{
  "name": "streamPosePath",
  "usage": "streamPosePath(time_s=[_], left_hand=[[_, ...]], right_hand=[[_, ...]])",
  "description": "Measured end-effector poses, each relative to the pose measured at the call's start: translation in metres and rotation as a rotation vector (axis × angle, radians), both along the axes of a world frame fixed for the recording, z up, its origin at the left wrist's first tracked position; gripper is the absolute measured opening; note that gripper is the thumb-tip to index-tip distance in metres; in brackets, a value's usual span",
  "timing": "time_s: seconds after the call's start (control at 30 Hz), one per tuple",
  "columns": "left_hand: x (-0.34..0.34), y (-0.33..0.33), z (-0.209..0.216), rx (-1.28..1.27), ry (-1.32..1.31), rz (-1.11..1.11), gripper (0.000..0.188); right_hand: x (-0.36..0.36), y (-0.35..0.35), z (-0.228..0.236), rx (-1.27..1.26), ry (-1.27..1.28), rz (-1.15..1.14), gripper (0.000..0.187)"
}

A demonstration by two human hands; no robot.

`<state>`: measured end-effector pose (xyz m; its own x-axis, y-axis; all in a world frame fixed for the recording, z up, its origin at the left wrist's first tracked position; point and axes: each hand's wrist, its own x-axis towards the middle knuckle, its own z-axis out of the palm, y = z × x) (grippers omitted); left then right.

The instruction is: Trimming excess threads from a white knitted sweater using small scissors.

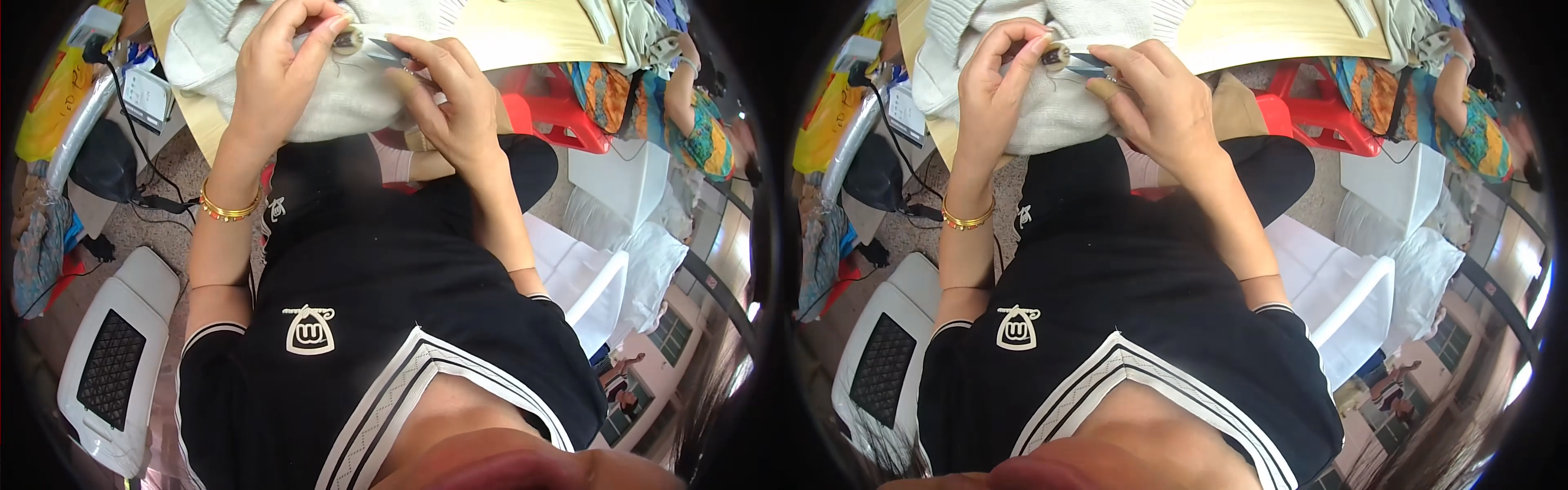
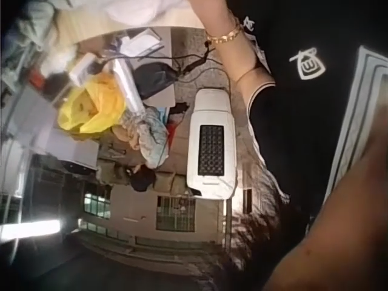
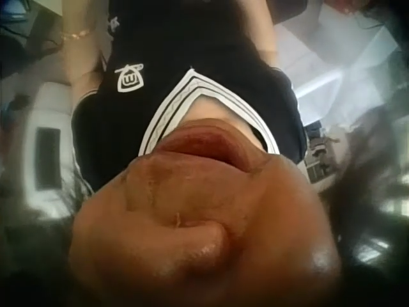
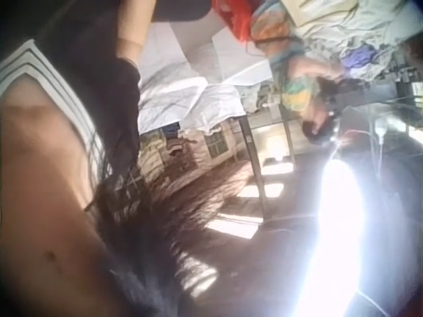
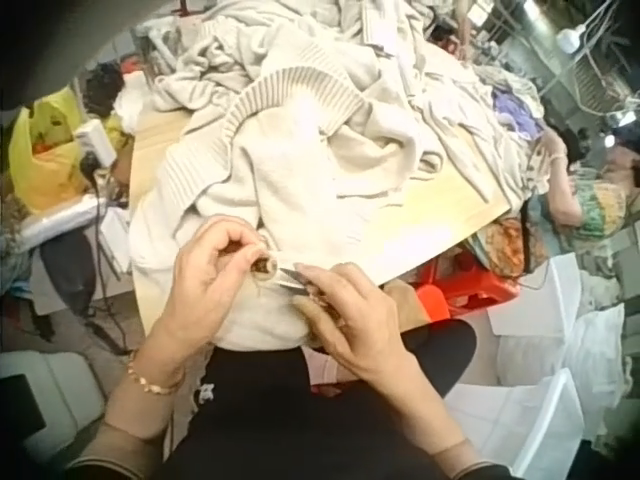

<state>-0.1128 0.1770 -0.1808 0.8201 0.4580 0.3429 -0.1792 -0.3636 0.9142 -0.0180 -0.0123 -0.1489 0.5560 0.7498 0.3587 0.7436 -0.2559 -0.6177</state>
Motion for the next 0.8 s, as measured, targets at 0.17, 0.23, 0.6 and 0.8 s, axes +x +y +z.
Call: streamPosePath(time_s=[0.17,0.23,0.6,0.8], left_hand=[[0.0,0.007,-0.008,-0.255,-0.019,-0.096,0.014],[0.003,0.007,-0.011,-0.295,-0.036,-0.11,0.015],[-0.008,0.026,0.012,-0.315,0.344,-0.246,0.062],[-0.006,-0.001,0.021,0.336,0.09,-0.048,0.021]], right_hand=[[0.003,0.011,0.003,-0.062,-0.128,0.011,0.032],[0.004,0.014,0.006,-0.094,-0.18,0.019,0.033],[0.005,0.001,0.008,-0.105,-0.146,-0.022,0.029],[0.008,-0.013,-0.004,-0.03,-0.093,-0.107,0.031]])
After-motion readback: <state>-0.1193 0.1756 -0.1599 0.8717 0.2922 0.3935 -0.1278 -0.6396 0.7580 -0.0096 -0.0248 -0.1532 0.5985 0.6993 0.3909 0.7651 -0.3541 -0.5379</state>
